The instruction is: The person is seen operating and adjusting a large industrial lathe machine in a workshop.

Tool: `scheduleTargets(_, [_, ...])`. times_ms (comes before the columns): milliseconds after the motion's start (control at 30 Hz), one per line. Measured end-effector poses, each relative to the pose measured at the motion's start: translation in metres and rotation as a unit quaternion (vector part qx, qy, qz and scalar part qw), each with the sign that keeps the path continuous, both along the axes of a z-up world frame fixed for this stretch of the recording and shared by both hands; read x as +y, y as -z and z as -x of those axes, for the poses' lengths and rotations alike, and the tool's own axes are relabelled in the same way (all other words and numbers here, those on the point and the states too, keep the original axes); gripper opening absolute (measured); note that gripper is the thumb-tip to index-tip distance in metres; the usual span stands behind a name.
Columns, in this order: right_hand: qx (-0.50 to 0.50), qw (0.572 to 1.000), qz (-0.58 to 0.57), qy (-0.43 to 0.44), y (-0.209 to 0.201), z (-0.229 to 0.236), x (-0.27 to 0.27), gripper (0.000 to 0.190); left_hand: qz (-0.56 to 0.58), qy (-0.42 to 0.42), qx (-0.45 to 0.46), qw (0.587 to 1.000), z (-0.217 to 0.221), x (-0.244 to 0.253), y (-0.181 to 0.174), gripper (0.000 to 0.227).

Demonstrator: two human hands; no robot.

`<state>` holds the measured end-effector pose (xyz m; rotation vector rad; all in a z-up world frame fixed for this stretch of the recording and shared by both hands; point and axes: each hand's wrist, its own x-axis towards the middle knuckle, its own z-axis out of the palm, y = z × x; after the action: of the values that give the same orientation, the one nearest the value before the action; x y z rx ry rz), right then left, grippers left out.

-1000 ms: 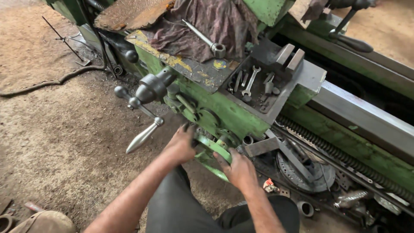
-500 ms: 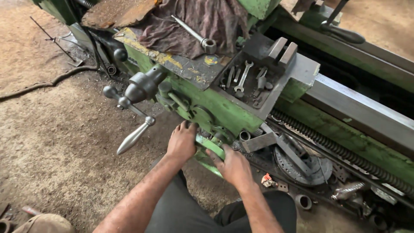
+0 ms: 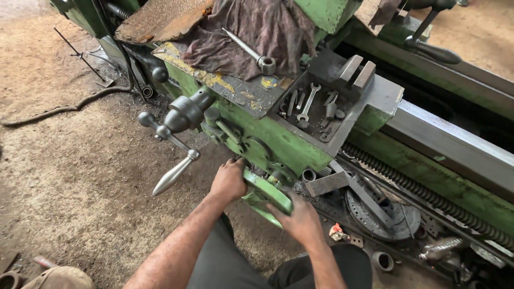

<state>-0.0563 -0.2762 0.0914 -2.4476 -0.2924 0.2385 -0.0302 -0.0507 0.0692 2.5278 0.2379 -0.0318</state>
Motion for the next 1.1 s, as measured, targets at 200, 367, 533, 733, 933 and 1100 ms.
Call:
scheduleTargets(200, [0.017, 0.999, -0.049, 0.004, 0.007, 0.006, -0.007, 0.069, 0.010, -0.008, 0.025, 1.000, 0.002, -0.001, -0.005, 0.061])
scheduleTargets(367, [-0.002, 0.998, -0.045, 0.045, 0.018, 0.004, -0.005, 0.052, 0.015, -0.012, 0.008, 1.000, -0.001, 0.003, 0.007, 0.056])
scheduleTargets(533, [-0.023, 0.997, -0.057, 0.042, 0.022, 0.005, -0.005, 0.051, 0.033, -0.017, -0.003, 0.999, 0.002, 0.002, 0.001, 0.059])
scheduleTargets(733, [-0.017, 0.998, -0.045, 0.040, 0.024, 0.002, -0.007, 0.050, 0.035, -0.019, -0.012, 0.999, 0.000, 0.003, 0.005, 0.058])
scheduleTargets(933, [-0.038, 0.998, -0.046, 0.030, 0.040, -0.003, -0.008, 0.047, 0.027, -0.013, -0.034, 0.999, -0.005, 0.009, 0.022, 0.058])
scheduleTargets(1100, [-0.029, 0.997, -0.047, 0.047, 0.030, -0.002, -0.003, 0.042, 0.035, -0.005, -0.037, 0.999, -0.005, 0.010, 0.019, 0.054])
